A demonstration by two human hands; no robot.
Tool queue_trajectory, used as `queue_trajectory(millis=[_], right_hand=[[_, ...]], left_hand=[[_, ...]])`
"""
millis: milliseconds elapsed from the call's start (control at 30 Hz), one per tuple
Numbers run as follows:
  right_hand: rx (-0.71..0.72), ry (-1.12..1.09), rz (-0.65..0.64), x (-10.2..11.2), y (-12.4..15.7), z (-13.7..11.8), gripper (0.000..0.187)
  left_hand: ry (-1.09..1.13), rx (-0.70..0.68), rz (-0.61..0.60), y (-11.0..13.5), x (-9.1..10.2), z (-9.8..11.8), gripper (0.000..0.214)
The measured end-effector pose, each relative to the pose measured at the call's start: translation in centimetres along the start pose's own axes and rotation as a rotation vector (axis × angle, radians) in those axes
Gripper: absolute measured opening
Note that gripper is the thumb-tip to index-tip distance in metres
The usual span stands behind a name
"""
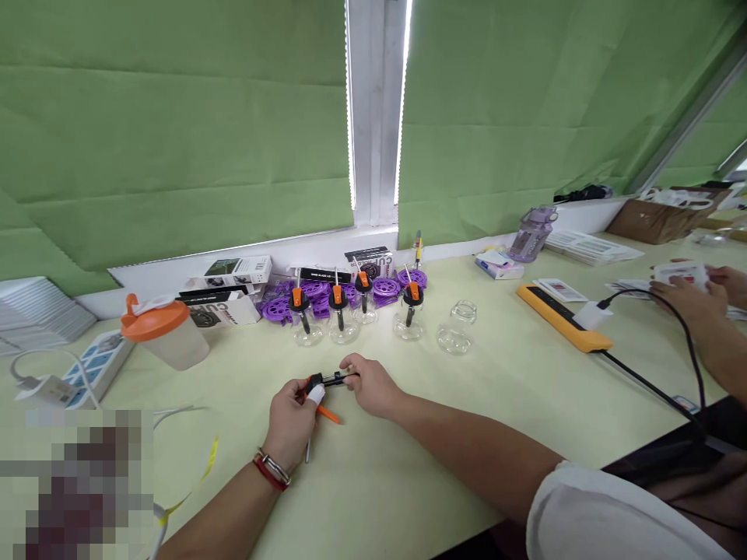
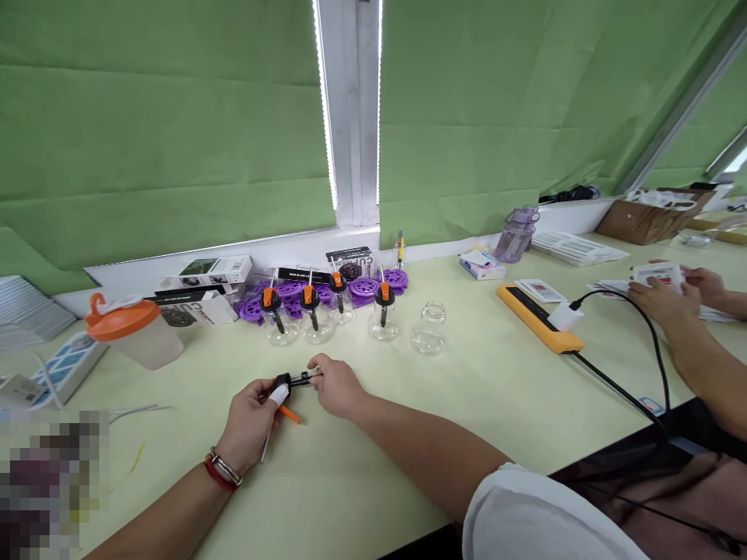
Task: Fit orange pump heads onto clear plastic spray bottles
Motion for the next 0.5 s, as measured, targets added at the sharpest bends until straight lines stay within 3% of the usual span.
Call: queue_trajectory(millis=[300, 500], right_hand=[[-0.038, -0.156, -0.028, -0.2, -0.2, 0.9, 0.016], [-0.103, -0.172, 0.008, 1.5, 0.2, 1.4, 0.014]], left_hand=[[-0.080, 0.004, 0.035, -0.7, 1.0, 0.3, 0.035], [-0.175, -0.165, 0.117, -2.2, 2.7, -0.4, 0.036]])
Point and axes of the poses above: each hand's wrist, its own y-axis away from the middle knuckle, its own x-axis out of the back of the hand, z = x × y, the point moved 1 cm from there along -y, towards the middle knuckle
